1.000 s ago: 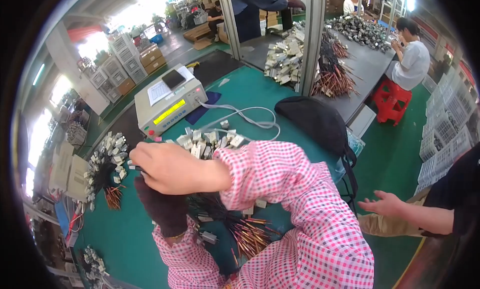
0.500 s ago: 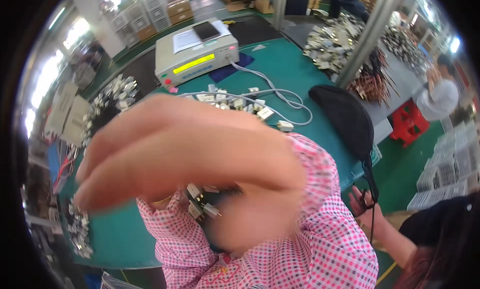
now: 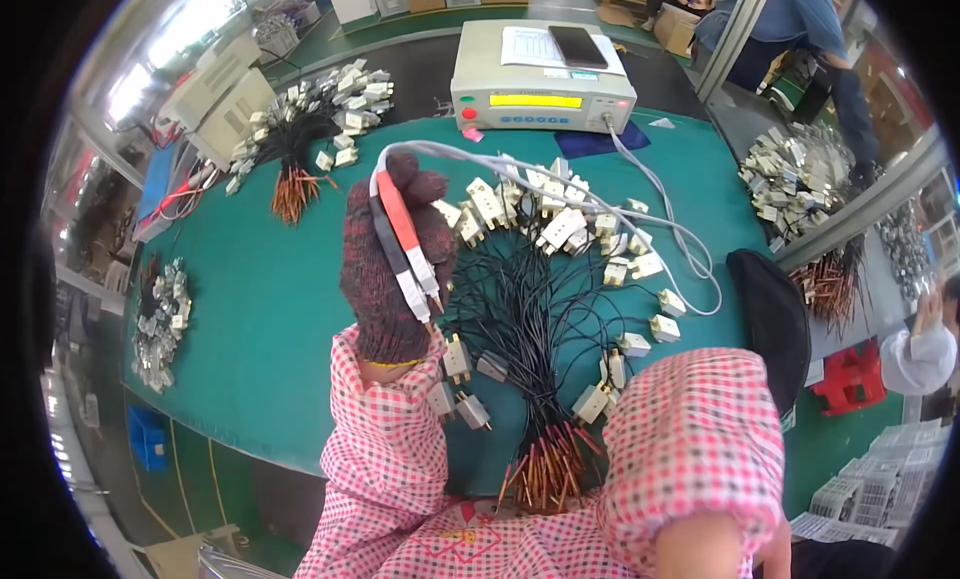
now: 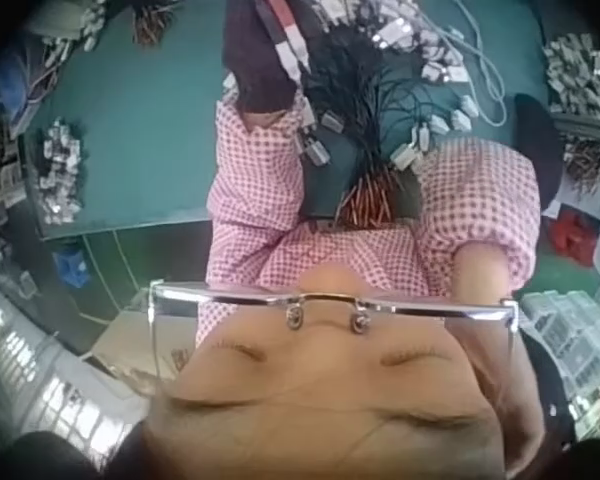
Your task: Assembling and bundling large sets of electrical wires and connectors on a production line.
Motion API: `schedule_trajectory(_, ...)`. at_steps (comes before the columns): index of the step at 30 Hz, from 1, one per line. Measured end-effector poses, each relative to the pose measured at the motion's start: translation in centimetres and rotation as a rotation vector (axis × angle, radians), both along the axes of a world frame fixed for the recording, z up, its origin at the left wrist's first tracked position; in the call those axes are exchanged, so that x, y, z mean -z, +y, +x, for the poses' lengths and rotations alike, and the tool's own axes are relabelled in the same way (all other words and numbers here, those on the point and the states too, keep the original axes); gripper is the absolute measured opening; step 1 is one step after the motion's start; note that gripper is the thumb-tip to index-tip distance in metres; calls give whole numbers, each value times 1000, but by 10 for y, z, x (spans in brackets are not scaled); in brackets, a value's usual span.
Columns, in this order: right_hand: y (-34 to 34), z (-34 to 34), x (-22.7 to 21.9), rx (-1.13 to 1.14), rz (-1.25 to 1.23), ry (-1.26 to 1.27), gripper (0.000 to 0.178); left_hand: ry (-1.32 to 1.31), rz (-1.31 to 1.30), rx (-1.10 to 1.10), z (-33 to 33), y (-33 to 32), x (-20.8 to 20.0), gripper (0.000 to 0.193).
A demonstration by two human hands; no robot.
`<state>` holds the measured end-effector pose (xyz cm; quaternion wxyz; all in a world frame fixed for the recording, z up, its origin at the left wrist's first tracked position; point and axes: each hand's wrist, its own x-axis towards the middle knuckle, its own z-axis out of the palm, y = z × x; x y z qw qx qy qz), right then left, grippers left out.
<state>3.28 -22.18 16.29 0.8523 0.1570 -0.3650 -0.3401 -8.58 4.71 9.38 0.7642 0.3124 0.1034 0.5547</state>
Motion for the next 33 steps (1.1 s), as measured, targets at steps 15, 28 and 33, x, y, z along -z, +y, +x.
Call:
schedule_trajectory(15,130,18,48,385,-1345,-730,19,390,512,-316,1,-45,-9,39)
schedule_trajectory(28,174,17,62,-113,-1748,-401,25,568,672,-175,11,-8,10,40)
schedule_trajectory(33,169,34,56,-274,-1612,-154,23,527,655,-16,35,-3,16,44)
